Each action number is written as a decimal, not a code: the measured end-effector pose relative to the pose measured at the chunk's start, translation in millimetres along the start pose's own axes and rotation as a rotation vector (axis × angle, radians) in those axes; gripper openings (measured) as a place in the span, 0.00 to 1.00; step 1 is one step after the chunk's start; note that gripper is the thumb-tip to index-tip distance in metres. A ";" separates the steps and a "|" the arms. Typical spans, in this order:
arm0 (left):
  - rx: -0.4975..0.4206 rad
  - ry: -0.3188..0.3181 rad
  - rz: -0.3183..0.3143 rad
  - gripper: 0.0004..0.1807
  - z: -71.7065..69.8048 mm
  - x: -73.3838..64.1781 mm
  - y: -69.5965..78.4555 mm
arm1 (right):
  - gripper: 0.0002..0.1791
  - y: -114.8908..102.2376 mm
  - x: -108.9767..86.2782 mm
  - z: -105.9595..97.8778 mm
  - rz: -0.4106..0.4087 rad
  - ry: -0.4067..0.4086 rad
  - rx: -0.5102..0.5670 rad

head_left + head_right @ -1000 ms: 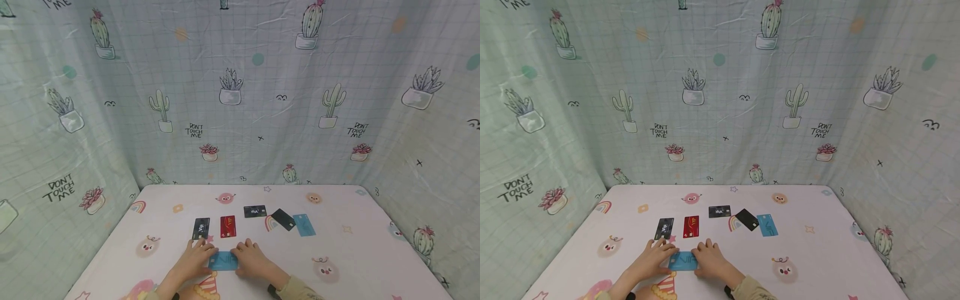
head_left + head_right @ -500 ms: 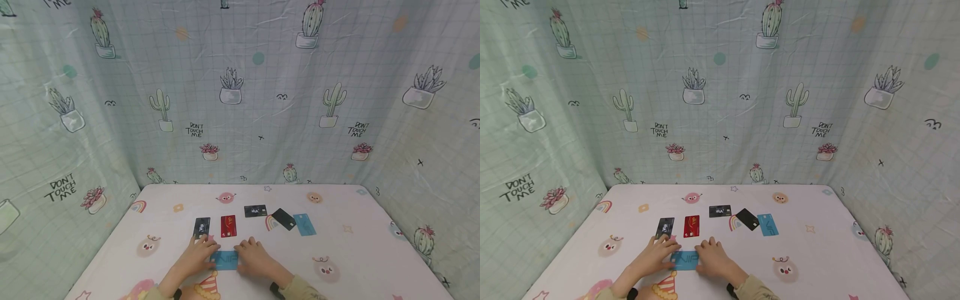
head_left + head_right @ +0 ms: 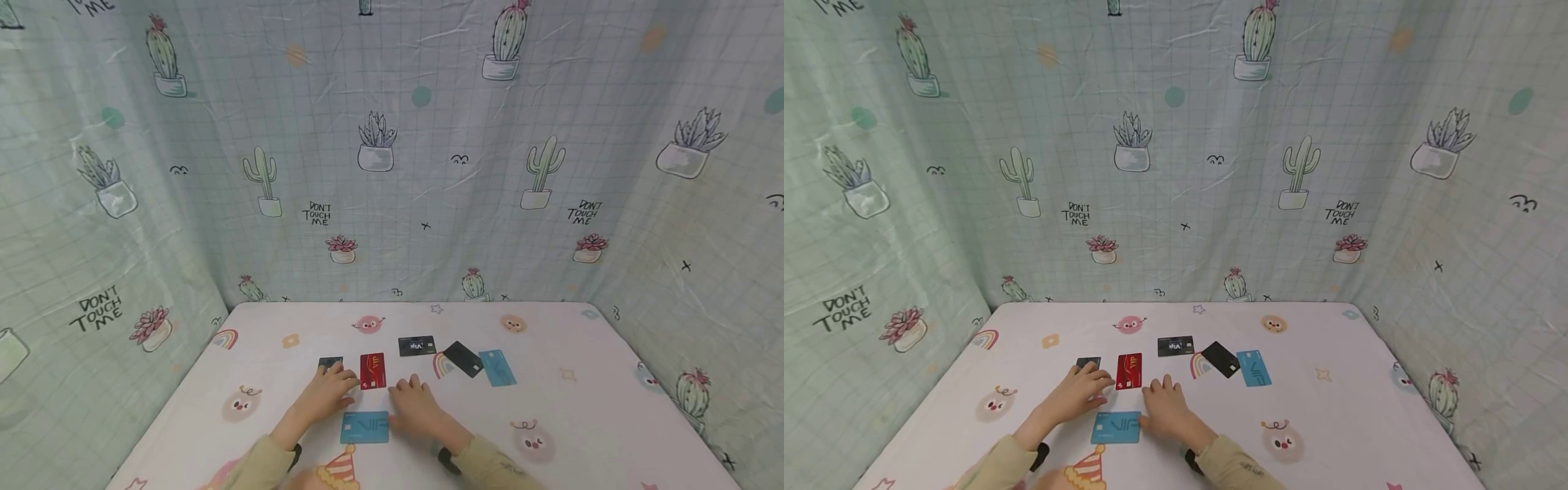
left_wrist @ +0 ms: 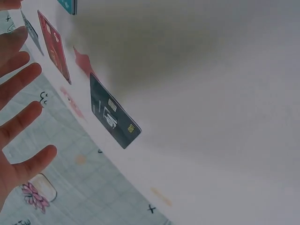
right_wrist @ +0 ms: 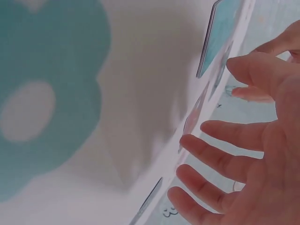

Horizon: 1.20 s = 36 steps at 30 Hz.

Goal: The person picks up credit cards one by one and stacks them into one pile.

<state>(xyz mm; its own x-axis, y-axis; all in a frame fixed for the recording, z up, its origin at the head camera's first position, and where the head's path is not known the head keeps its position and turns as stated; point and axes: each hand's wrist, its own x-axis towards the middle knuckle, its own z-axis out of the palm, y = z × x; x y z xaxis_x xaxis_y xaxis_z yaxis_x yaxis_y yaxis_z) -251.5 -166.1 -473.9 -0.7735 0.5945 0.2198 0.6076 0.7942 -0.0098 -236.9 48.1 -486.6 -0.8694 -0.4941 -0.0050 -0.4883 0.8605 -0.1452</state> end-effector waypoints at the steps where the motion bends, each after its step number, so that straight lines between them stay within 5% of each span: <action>1: 0.006 0.010 0.006 0.18 1.5 2.2 -2.0 | 0.29 0.2 1.5 0.2 0.000 0.010 0.001; 8: 0.019 0.052 0.012 0.17 6.5 16.3 -12.1 | 0.28 -0.6 15.1 1.0 0.005 0.056 0.025; 20: -0.020 0.018 -0.021 0.21 21.2 35.0 -18.4 | 0.27 -7.5 35.4 -4.1 0.007 0.001 0.034; 36: -0.032 -0.127 -0.082 0.23 28.5 40.1 -19.7 | 0.25 -7.1 44.2 7.5 0.013 -0.058 -0.085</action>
<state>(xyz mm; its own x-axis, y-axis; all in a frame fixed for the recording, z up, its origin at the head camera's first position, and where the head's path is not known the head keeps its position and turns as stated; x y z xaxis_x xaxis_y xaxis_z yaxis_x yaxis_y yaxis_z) -299.6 -154.3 -492.7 -0.8361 0.5406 0.0934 0.5454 0.8375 0.0347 -271.3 19.2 -493.2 -0.8712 -0.4867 -0.0645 -0.4834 0.8733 -0.0605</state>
